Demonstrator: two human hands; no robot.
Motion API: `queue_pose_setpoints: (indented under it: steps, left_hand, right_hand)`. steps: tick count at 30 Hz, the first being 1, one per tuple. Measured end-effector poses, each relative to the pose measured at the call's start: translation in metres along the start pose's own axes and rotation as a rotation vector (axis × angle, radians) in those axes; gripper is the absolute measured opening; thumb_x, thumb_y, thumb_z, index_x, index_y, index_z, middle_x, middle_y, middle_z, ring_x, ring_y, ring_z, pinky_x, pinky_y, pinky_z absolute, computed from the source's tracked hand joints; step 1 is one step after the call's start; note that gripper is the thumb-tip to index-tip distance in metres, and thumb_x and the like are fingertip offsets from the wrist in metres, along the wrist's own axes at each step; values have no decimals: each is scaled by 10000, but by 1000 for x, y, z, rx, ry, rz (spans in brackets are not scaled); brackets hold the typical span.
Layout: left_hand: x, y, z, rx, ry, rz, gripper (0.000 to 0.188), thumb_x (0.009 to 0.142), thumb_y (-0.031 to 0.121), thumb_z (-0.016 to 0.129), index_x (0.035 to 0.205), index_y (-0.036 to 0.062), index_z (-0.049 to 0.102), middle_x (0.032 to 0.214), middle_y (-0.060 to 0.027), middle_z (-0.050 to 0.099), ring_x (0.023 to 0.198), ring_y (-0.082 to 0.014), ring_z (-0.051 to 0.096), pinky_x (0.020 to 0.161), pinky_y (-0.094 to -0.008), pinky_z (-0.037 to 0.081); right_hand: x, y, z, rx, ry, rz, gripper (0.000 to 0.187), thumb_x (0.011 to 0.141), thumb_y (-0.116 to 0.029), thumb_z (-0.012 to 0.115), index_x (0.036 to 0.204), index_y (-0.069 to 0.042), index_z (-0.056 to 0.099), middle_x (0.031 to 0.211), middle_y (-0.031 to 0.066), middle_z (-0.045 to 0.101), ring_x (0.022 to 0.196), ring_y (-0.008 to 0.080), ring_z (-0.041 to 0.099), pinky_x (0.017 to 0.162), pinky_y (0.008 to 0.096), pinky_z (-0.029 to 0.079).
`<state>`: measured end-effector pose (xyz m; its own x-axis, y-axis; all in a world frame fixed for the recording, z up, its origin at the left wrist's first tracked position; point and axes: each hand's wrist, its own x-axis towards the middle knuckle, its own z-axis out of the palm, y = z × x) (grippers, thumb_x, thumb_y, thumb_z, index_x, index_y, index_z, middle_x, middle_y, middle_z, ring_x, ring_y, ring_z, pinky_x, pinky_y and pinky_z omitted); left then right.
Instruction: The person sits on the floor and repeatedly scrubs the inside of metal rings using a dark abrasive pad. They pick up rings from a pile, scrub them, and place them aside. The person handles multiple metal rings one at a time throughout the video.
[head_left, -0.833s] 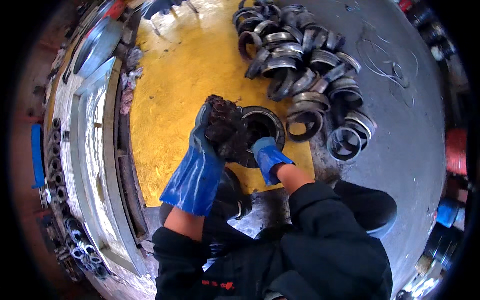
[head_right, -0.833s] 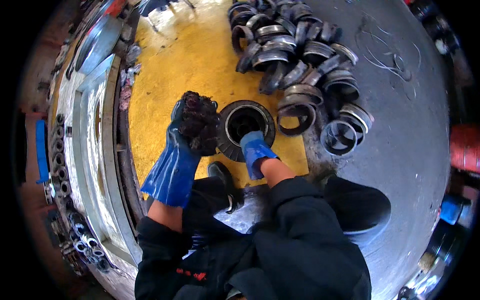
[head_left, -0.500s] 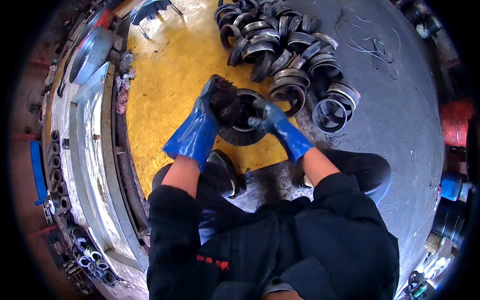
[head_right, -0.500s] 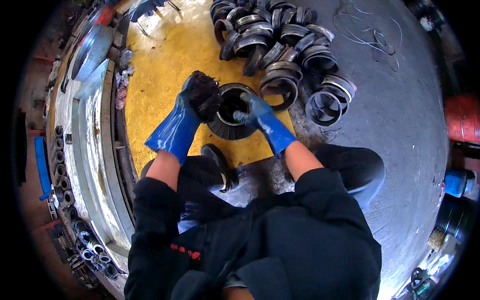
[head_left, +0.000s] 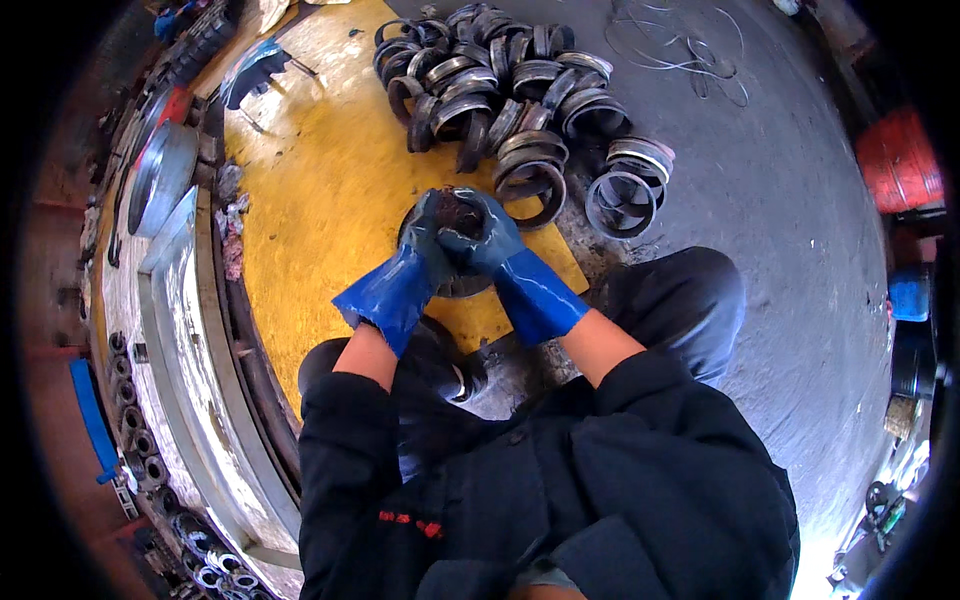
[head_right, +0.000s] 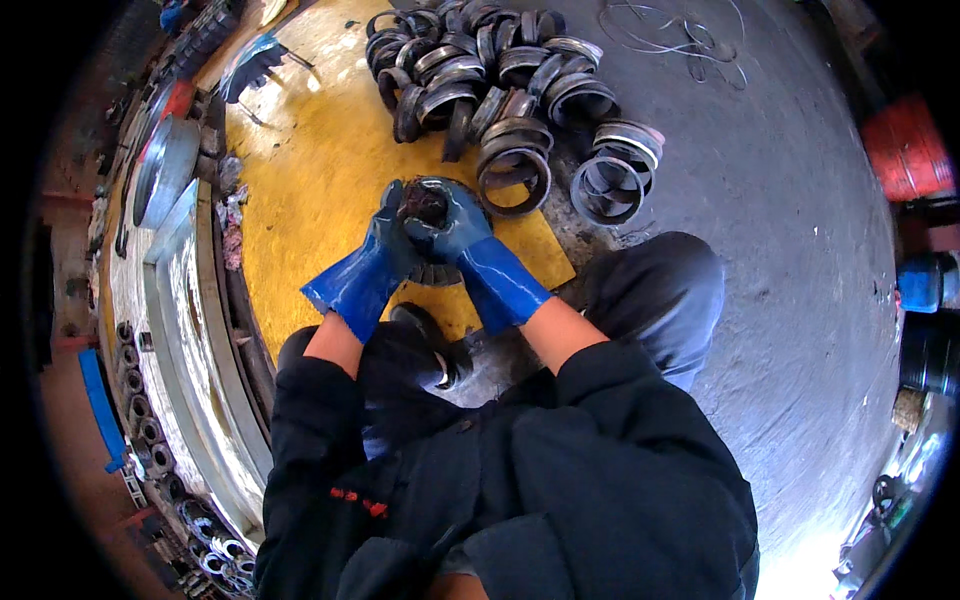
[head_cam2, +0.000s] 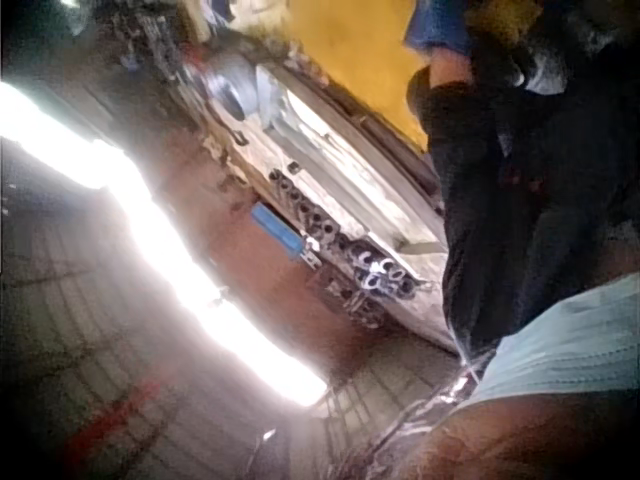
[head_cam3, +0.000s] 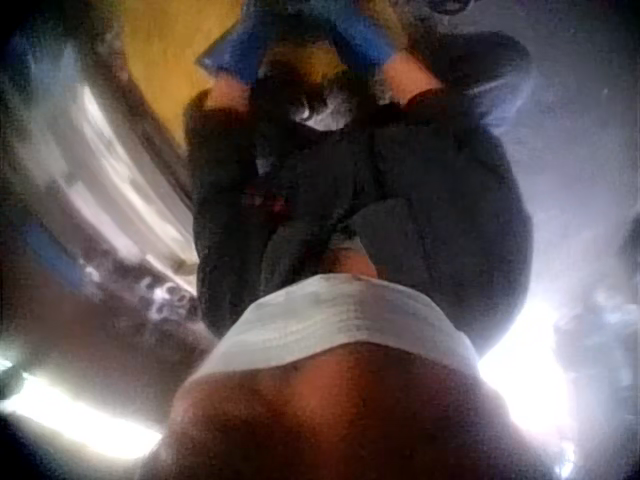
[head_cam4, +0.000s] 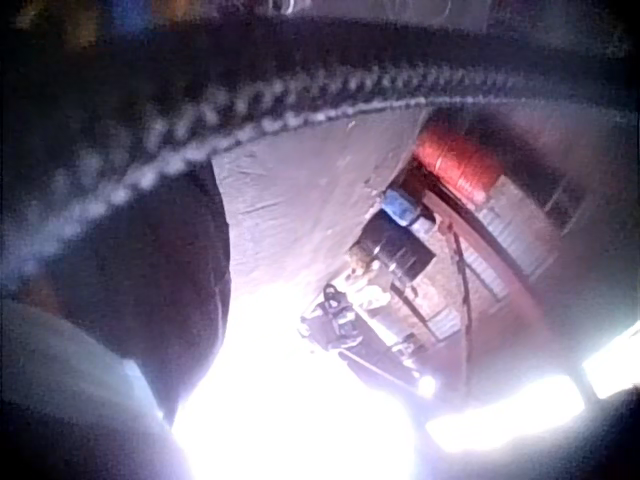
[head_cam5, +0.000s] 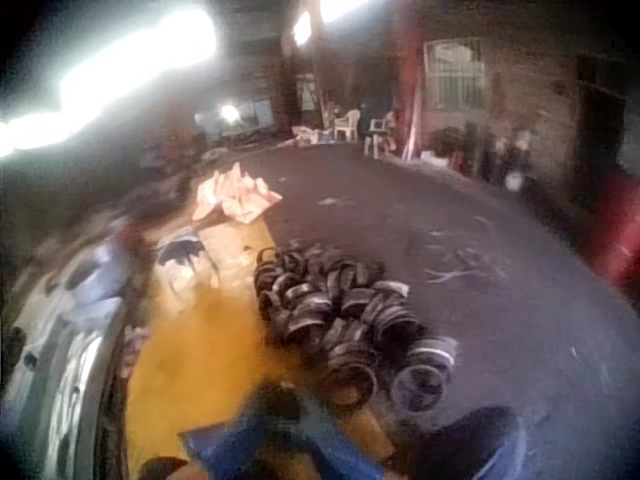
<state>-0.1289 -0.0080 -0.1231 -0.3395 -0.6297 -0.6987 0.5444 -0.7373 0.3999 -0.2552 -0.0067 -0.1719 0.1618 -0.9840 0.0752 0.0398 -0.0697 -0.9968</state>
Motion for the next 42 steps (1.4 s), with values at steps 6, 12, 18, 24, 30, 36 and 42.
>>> queue_pose_setpoints:
  steps: [6,12,18,24,30,36,42]
  left_hand:
    - [63,-26,-19,400,49,3,702,836,560,592,1316,59,485,1263,-162,544,1132,-307,546,957,-430,474]
    - [48,-16,-42,353,108,354,627,878,243,669,1389,5,394,1346,-222,477,1270,-321,459,1048,-419,416]
    - [3,13,-31,246,322,213,535,929,277,589,1409,120,411,1366,-140,511,1240,-324,498,947,-487,463]
    - [8,18,-23,246,333,198,529,927,307,593,1394,121,425,1343,-137,535,1204,-309,528,895,-452,484]
    - [7,38,-39,155,363,350,436,903,306,630,1276,100,538,1102,-111,647,948,-235,630,681,-344,507]
    - [22,50,-71,221,326,626,493,846,333,701,1243,71,572,1069,-103,649,844,-204,627,674,-321,507]
    - [32,44,-89,418,404,675,553,817,312,736,1234,-4,558,1097,-100,649,938,-175,622,752,-278,507]
  right_hand:
    - [26,74,-27,431,177,442,480,748,-183,760,1170,-48,574,1128,109,632,972,202,628,870,326,501]
    - [57,152,-112,-505,34,55,403,827,-163,687,1184,-22,564,1106,100,618,921,197,622,818,335,503]
    - [110,141,-69,58,89,776,395,843,-237,680,1170,-34,591,1039,105,653,827,214,637,724,343,520]
    - [114,141,-72,33,154,808,275,841,-176,676,1077,-49,615,882,100,653,696,217,627,583,365,509]
    - [62,146,-138,109,18,738,306,823,-170,700,1089,-40,625,937,100,659,771,214,635,662,352,512]
    - [40,57,-147,-31,-184,620,313,818,-168,716,1093,-44,631,933,87,665,791,204,636,689,343,514]
    - [57,37,-36,-79,-345,455,321,813,-166,732,1096,-47,636,930,74,671,810,194,638,715,333,517]
